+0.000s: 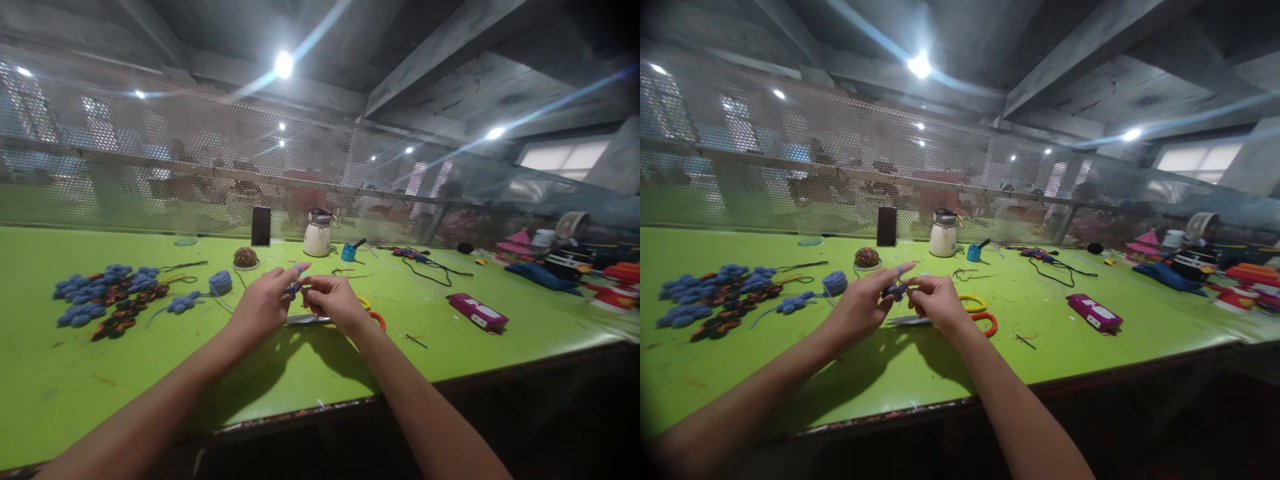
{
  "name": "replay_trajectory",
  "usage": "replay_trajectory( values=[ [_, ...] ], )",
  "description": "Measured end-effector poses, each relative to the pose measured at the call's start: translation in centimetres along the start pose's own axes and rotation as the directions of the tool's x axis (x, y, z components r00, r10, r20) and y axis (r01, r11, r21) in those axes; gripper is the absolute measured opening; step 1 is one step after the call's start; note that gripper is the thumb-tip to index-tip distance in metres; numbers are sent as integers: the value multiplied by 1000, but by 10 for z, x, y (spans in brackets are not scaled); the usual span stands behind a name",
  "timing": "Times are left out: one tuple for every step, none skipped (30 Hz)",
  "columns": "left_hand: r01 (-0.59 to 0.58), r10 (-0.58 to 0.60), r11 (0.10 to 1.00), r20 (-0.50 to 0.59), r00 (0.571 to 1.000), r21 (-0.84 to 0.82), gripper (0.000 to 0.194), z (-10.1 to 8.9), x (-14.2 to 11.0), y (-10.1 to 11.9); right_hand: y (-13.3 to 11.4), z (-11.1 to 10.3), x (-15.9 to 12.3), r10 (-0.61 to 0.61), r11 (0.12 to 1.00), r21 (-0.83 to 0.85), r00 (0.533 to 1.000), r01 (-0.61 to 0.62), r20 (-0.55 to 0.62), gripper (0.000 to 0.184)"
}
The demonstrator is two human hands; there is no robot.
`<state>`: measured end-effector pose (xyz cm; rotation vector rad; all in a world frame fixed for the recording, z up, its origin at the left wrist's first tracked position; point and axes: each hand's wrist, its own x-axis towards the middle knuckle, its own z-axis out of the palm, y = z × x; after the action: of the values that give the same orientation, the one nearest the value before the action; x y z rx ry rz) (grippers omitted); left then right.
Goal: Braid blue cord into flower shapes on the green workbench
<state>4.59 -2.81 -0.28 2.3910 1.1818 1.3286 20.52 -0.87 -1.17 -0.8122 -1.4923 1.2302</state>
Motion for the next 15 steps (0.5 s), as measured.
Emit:
replay_trajectory(
  values=[
    [-46,47,993,-7,999,109,53,3,-2,0,1,1,0,20,999,31,1000,-20,-18,20],
    [-74,77,981,-11,997,181,51,5,-3,0,2,3,1,38,996,80,999,-35,-32,19],
    [-80,87,975,-24,996,208,48,6,-3,0,3,4,1,51,989,140,998,-46,-38,20],
    [-67,76,982,-48,996,179,44,7,-3,0,3,5,0,59,978,202,997,-50,-40,24],
    [-32,39,996,-76,996,89,41,6,-2,0,3,5,0,60,965,258,997,-47,-42,29],
    [26,-31,998,-95,995,-54,39,5,-1,0,2,6,-1,55,953,299,997,-39,-44,35],
    [100,-122,968,-86,989,-230,40,3,1,0,1,6,-2,48,946,324,998,-30,-47,40],
    [179,-215,896,-43,976,-407,44,2,3,0,0,6,-3,41,942,334,998,-23,-49,43],
    [256,-292,791,24,956,-555,49,0,5,0,-1,6,-4,38,942,334,998,-18,-51,43],
    [317,-345,675,95,934,-666,55,-1,6,0,-3,6,-5,35,945,327,998,-15,-55,43],
    [358,-374,565,156,914,-743,58,-2,7,-1,-5,6,-6,33,948,317,998,-13,-59,42],
    [382,-390,473,201,899,-794,60,-3,7,-1,-6,6,-7,29,953,304,998,-9,-61,41],
    [398,-400,398,234,886,-826,60,-3,7,-2,-7,6,-7,20,957,290,998,-1,-63,39],
    [409,-409,341,259,875,-846,58,-4,7,-2,-7,5,-7,5,961,275,998,12,-64,37],
    [420,-416,303,278,866,-855,56,-5,7,-2,-7,5,-7,-13,966,258,998,28,-61,36]
  ],
)
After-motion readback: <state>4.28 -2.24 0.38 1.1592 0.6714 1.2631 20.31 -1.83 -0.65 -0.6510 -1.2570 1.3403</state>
